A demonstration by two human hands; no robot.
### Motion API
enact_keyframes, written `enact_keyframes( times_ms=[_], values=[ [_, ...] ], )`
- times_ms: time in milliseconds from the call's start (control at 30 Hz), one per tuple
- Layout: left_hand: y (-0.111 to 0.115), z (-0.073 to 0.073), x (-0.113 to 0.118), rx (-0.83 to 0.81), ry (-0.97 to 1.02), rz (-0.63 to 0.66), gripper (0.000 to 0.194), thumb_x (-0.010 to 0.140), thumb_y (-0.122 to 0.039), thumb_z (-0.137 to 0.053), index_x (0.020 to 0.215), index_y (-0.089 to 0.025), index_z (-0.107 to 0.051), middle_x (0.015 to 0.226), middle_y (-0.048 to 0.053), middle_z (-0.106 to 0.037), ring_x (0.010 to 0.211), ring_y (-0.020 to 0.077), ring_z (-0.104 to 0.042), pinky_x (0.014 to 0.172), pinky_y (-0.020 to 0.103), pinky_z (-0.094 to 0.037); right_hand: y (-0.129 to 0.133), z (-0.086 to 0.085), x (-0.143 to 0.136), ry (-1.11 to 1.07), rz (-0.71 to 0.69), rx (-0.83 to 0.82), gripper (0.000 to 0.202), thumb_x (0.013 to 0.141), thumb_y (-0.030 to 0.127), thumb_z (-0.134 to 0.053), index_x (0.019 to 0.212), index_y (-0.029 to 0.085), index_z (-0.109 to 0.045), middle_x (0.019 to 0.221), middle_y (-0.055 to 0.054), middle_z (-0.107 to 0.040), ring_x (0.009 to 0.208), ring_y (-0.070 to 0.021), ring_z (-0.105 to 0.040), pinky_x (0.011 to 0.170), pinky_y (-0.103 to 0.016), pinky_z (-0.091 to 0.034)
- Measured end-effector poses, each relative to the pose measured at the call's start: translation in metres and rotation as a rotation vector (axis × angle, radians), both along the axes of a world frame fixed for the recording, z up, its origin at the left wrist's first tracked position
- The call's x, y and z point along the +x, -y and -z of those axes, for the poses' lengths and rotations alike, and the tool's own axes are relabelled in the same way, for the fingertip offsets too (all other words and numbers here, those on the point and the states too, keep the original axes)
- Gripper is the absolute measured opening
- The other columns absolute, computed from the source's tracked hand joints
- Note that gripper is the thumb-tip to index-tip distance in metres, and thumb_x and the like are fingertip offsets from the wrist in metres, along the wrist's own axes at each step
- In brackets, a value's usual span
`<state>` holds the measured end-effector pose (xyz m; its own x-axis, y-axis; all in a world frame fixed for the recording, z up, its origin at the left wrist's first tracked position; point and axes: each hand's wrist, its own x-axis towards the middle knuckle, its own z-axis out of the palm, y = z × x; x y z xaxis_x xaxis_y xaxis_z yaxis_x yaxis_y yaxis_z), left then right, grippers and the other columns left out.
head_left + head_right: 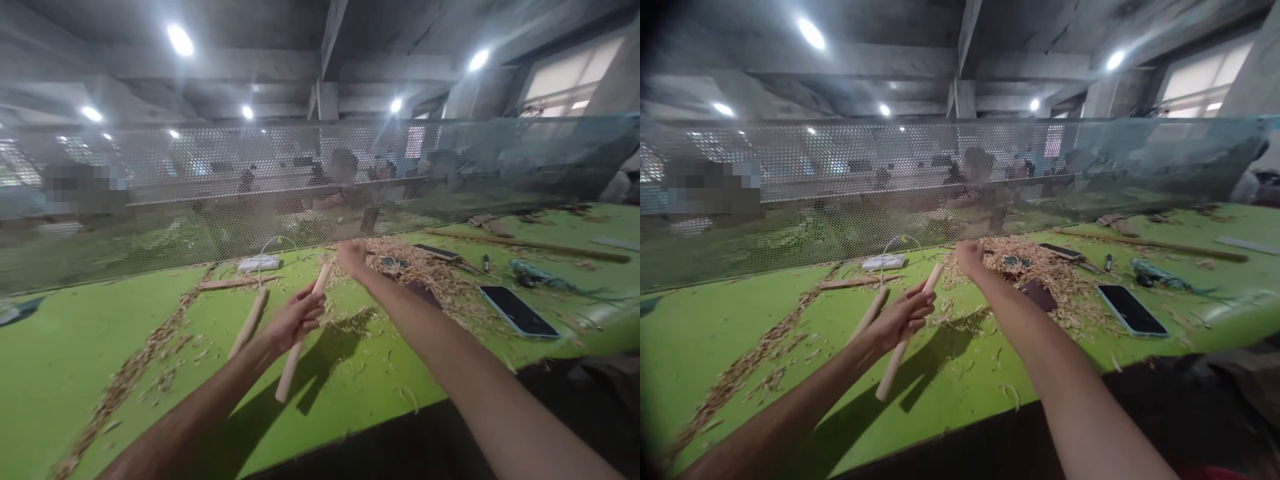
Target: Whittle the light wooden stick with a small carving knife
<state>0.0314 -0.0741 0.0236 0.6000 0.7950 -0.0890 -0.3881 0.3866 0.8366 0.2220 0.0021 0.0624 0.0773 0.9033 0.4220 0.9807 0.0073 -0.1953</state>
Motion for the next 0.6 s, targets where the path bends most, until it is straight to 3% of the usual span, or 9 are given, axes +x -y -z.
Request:
enact_keyframes(
  times_ms=[133,267,367,467,600],
  values=[
    [0.009,-0.005,-0.009,0.003,0.148,-0.076,0.012,0.093,-0.013,-0.057,0.104,-0.015,-0.053,0.072,-0.005,-0.045,0.042,-0.0018,-0.035,0.032,0.006,-0.026,0.009,-0.006,0.011,0.043,0.058,-0.023,0.018,0.084,0.006,-0.050,0.080,0.002,-0.067,0.073,-0.014,-0.065,0.072,-0.0160,-0.058,0.063,-0.023,-0.037],
    [0.019,-0.001,-0.019,-0.062,0.211,-0.134,0.012,0.091,-0.012,-0.059,0.101,-0.015,-0.053,0.074,-0.004,-0.046,0.042,-0.0021,-0.034,0.032,0.006,-0.026,0.033,-0.002,-0.009,0.124,-0.123,-0.118,0.027,0.090,0.019,-0.049,0.091,0.008,-0.073,0.085,-0.018,-0.071,0.077,-0.0213,-0.064,0.065,-0.025,-0.041],
    [0.035,0.005,-0.018,-0.094,0.261,-0.208,0.020,0.089,-0.011,-0.060,0.107,-0.017,-0.054,0.075,-0.003,-0.047,0.043,-0.0016,-0.034,0.033,0.006,-0.025,0.056,0.008,-0.032,0.206,-0.275,-0.167,0.030,0.090,0.022,-0.047,0.089,0.014,-0.076,0.084,-0.015,-0.073,0.076,-0.0221,-0.067,0.064,-0.025,-0.042],
    [0.051,0.010,-0.013,-0.096,0.283,-0.277,0.024,0.086,-0.013,-0.066,0.107,-0.017,-0.055,0.075,-0.004,-0.046,0.043,-0.0013,-0.032,0.032,0.006,-0.023,0.070,0.016,-0.050,0.274,-0.334,-0.167,0.030,0.088,0.019,-0.047,0.089,0.018,-0.077,0.080,-0.014,-0.074,0.075,-0.0241,-0.069,0.062,-0.027,-0.044],
    [0.066,0.014,-0.006,-0.044,0.240,-0.433,0.029,0.079,-0.020,-0.076,0.100,-0.016,-0.055,0.073,-0.005,-0.044,0.044,-0.0019,-0.029,0.034,0.006,-0.022,0.071,0.017,-0.065,0.334,-0.409,-0.154,0.033,0.088,0.009,-0.043,0.094,0.014,-0.076,0.083,-0.018,-0.073,0.081,-0.0282,-0.071,0.065,-0.031,-0.048]
  ],
)
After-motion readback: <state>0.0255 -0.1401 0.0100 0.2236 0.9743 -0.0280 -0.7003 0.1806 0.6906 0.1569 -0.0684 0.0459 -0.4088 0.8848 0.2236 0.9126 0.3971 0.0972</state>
